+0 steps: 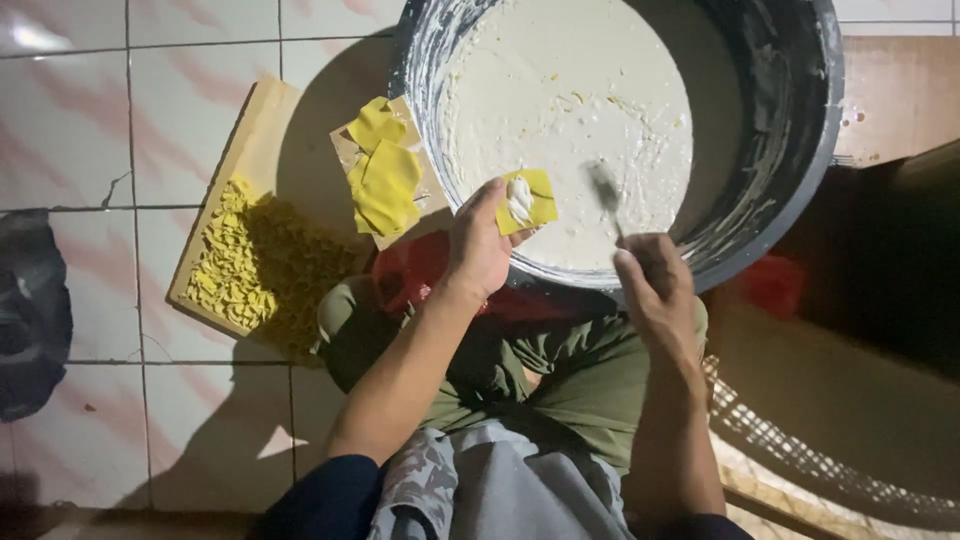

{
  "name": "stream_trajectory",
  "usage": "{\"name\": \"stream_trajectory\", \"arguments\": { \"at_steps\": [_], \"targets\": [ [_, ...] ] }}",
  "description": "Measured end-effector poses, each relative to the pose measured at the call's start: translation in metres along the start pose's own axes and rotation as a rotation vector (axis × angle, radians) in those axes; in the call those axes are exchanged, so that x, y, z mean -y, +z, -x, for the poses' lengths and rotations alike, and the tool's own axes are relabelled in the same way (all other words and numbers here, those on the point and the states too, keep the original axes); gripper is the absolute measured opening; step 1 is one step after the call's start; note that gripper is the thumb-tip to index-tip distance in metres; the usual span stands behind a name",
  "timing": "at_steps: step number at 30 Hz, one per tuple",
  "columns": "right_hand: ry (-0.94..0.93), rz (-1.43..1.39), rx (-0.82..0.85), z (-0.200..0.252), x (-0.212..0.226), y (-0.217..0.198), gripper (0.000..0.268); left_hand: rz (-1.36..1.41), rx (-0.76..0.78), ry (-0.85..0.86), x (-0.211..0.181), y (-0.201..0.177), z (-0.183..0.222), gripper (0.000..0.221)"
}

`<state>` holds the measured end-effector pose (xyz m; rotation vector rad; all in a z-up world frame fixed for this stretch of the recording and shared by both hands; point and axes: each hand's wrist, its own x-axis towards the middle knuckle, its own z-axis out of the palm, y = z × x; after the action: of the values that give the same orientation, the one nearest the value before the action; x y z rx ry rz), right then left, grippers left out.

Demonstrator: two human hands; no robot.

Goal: Manually assembling dumplings by placing filling on dough wrappers and folding them

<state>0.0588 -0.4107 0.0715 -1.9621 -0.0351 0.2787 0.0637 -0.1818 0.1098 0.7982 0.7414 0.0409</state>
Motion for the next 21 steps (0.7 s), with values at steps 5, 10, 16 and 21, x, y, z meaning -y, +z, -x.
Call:
{"name": "stream_trajectory", "arguments": {
  "at_steps": [5,10,16,21],
  "targets": [
    [-0.326,-0.418,-0.034,-0.018,0.004,0.038,0.041,0.040,0.093,-0.148,0.014,-0.015,0.005,0.021],
    [-0.425,-0.451,0.018,-0.016,0.053,0.047,0.016,-0.072,0.208,-0.177,0.036,-0.037,-0.003,0.018],
    [-0.358,-0.535,-0.011,-0.010,0.029,0.037,0.026,-0.211,0.457,0.041,-0.009,-0.027,0.057,0.037],
    [-0.375,-0.489,-0.028,0.000,0.042,0.037,0.021,-0.482,0.463,0.462,0.002,-0.043,0.055,0.043]
  ]
}}
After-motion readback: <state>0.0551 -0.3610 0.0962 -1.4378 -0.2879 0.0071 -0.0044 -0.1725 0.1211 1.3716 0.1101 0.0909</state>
